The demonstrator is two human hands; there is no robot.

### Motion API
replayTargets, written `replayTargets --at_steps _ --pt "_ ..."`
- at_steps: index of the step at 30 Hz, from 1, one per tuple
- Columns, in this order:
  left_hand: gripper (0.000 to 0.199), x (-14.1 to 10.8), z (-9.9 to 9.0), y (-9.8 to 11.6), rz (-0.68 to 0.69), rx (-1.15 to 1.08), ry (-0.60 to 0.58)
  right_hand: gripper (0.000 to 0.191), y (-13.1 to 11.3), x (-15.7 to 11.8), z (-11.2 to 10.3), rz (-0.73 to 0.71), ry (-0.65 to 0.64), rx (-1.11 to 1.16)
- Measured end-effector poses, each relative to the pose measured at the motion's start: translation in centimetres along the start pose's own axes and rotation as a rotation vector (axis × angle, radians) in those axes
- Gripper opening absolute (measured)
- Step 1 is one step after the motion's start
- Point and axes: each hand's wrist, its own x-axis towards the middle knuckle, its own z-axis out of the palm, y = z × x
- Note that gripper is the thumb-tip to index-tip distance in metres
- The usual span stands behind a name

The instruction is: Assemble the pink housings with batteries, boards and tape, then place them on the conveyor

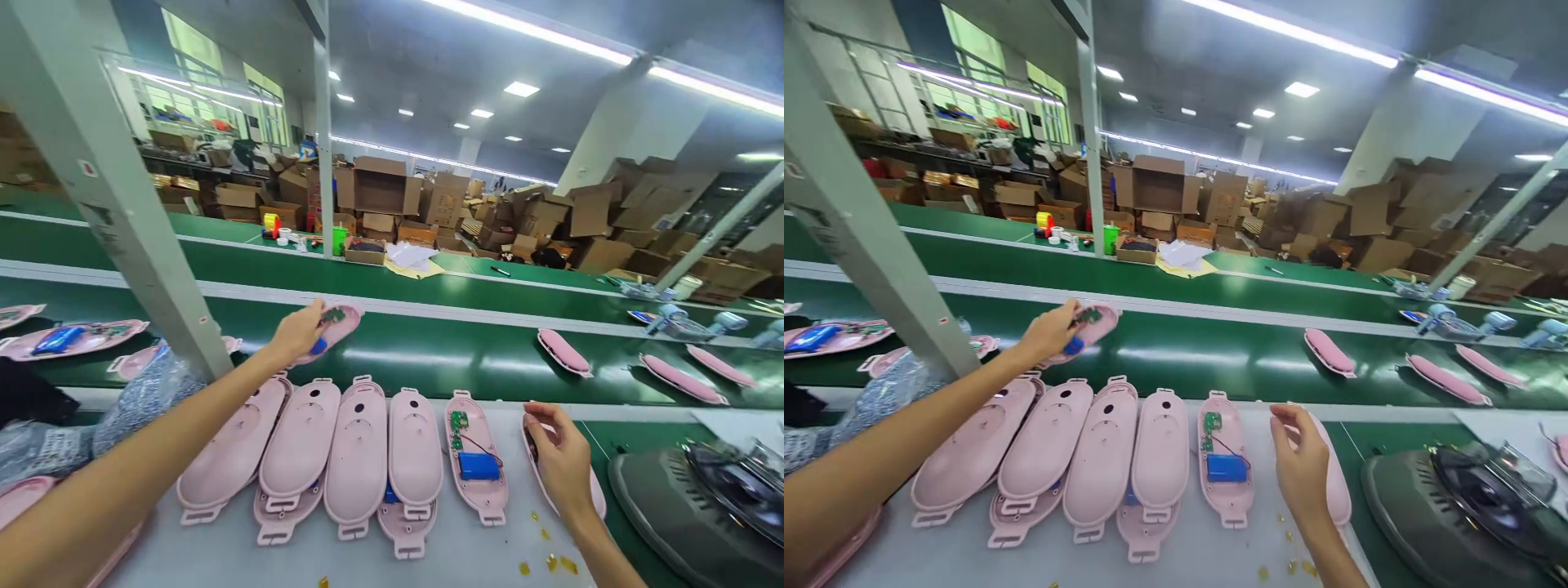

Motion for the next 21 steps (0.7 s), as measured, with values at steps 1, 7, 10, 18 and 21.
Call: replayTargets --at_steps 1,7,10,18,21 --pt "0.034 -0.5 -0.5 1.4 0.021 -0.081 0.078 0.033 -1.0 -0.7 -0.5 0.018 -0.010 0.090" --pt "0.046 -10.1 3.0 15.3 0.160 -1.456 -0.049 0.085 -6.3 -4.7 1.9 0.096 -0.590 0.651" --pt "0.045 -15.0 6.9 20.5 0.034 -1.630 -0.235 0.075 -6.1 -7.0 2.6 0.288 -0.669 0.838" --pt "0.047 -18.2 8.9 20.3 0.181 -1.313 -0.425 0.065 -2.9 -9.2 -0.9 0.348 -0.474 0.680" --pt "0.057 -20.8 7.2 17.6 0.396 -0.861 -0.289 0.070 -3.0 -9.0 -0.6 0.085 -0.265 0.105"
